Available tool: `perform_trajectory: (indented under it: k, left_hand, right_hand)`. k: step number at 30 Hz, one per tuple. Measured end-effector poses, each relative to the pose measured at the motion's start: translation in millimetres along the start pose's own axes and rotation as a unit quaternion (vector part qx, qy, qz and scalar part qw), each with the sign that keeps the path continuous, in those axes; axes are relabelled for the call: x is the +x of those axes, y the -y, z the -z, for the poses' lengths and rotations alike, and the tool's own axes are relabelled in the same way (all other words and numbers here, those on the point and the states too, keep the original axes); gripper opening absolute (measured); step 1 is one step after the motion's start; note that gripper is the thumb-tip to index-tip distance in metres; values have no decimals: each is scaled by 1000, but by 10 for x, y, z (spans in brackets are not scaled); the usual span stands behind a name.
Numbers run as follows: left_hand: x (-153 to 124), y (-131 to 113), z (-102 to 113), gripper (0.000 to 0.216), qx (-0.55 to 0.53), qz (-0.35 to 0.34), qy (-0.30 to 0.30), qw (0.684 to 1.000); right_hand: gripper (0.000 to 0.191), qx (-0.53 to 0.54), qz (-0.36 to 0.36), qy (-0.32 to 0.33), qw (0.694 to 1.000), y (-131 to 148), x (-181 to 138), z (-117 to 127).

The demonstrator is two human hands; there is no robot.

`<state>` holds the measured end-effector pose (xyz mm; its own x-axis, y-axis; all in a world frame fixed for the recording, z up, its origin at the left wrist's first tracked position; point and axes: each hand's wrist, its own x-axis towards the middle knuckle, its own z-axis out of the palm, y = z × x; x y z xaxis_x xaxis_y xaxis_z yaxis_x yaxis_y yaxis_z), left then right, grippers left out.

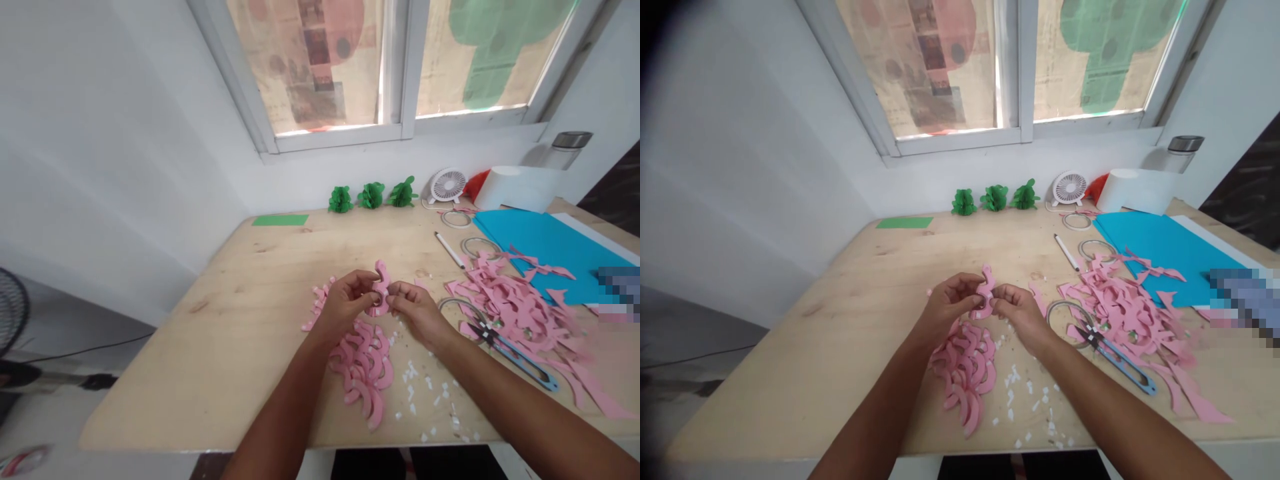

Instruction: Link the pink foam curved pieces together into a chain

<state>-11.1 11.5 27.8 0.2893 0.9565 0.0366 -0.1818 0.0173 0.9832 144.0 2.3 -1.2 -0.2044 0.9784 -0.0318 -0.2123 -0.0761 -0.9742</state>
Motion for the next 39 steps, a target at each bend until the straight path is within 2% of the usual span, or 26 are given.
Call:
perform_trajectory:
  k: [7, 13, 17, 25, 32, 39]
  left_hand:
    - [-4, 12, 29, 27, 40, -19, 12, 999]
    - [26, 106, 57, 26, 130, -78, -11, 988]
    - [39, 154, 54, 24, 191, -121, -31, 974]
    - [40, 225, 34, 23, 240, -162, -43, 956]
    - [40, 282, 39, 22, 253, -164, -60, 952]
    - [43, 281, 50, 21, 255, -165, -51, 951]
  right_hand:
    - [11, -17, 16, 8, 1000, -5, -9, -3]
    - [15, -105, 59, -1, 993, 57, -40, -13]
    - [18, -181, 90, -14, 979, 67, -50, -8]
    - [17, -289, 110, -61, 949, -7, -35, 11]
    - [17, -387, 135, -87, 908, 85, -93, -35]
    - [19, -416, 125, -101, 895, 85, -110, -68]
